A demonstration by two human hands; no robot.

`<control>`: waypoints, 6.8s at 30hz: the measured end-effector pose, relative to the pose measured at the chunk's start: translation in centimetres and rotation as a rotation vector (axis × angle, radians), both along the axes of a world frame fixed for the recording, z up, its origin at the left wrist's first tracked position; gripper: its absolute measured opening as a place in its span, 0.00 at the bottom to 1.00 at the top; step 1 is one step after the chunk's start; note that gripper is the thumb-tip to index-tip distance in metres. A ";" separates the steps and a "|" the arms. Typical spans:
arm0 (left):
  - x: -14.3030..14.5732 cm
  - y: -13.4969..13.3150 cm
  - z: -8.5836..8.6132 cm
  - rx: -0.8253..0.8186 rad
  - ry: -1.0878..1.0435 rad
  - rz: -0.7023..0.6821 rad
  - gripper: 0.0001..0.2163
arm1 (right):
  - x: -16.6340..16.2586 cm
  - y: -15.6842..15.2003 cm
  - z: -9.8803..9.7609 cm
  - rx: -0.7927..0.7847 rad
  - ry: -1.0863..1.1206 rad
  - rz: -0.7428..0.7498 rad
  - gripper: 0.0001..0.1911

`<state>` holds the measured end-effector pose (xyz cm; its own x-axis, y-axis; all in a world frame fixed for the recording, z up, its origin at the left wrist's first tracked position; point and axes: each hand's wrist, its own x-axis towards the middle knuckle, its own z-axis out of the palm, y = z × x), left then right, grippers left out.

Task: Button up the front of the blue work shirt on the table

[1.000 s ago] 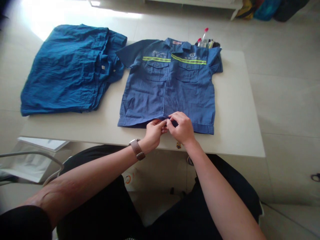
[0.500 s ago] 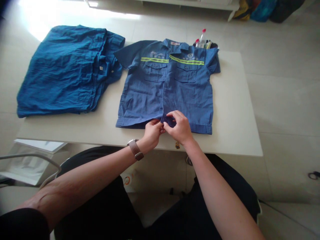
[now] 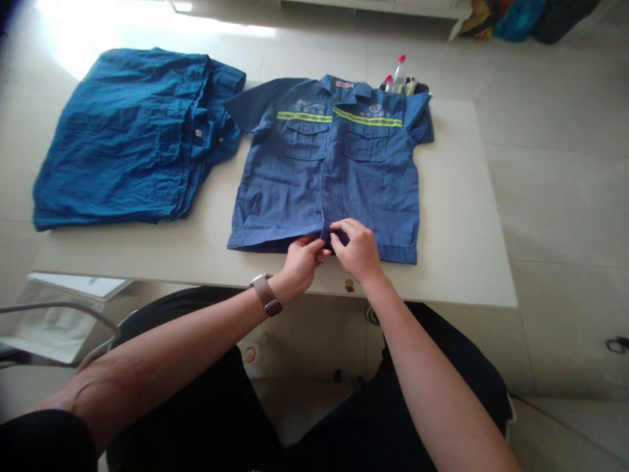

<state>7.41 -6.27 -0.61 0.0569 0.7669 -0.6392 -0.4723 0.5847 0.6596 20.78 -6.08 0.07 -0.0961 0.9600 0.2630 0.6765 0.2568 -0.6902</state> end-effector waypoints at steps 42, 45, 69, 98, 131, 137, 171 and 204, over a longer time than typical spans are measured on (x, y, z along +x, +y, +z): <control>-0.1 0.5 0.9 -0.115 -0.125 0.085 0.11 | -0.6 -0.3 0.6 0.023 -0.001 -0.023 0.04; 0.0 0.5 0.7 -0.123 -0.114 0.048 0.12 | -0.5 -0.1 0.5 -0.054 0.097 -0.062 0.06; 0.1 -0.3 0.4 0.103 -0.119 -0.138 0.17 | 0.7 1.0 -1.2 -0.391 0.559 -0.266 0.11; 0.4 -0.1 0.2 0.063 -0.308 0.023 0.06 | 0.1 1.1 -0.9 -0.462 0.695 -0.361 0.14; -0.3 1.3 1.0 0.128 -0.188 -0.084 0.06 | 0.5 0.5 0.8 -0.110 0.189 -0.149 0.05; -0.5 1.4 0.6 0.074 -0.126 -0.127 0.07 | 0.4 0.4 1.2 -0.091 0.120 -0.113 0.05; -1.1 2.0 0.7 0.105 -0.203 -0.100 0.05 | 1.2 0.3 1.0 -0.141 0.244 -0.106 0.09; -3.9 4.8 2.7 0.246 0.039 -0.474 0.15 | 0.7 -1.0 1.3 0.165 -0.030 0.123 0.06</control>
<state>3.50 -1.45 2.07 0.4128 0.7905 -0.4525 -0.1663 0.5538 0.8159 21.52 -7.09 1.33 -0.2205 0.8848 0.4105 0.6529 0.4466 -0.6118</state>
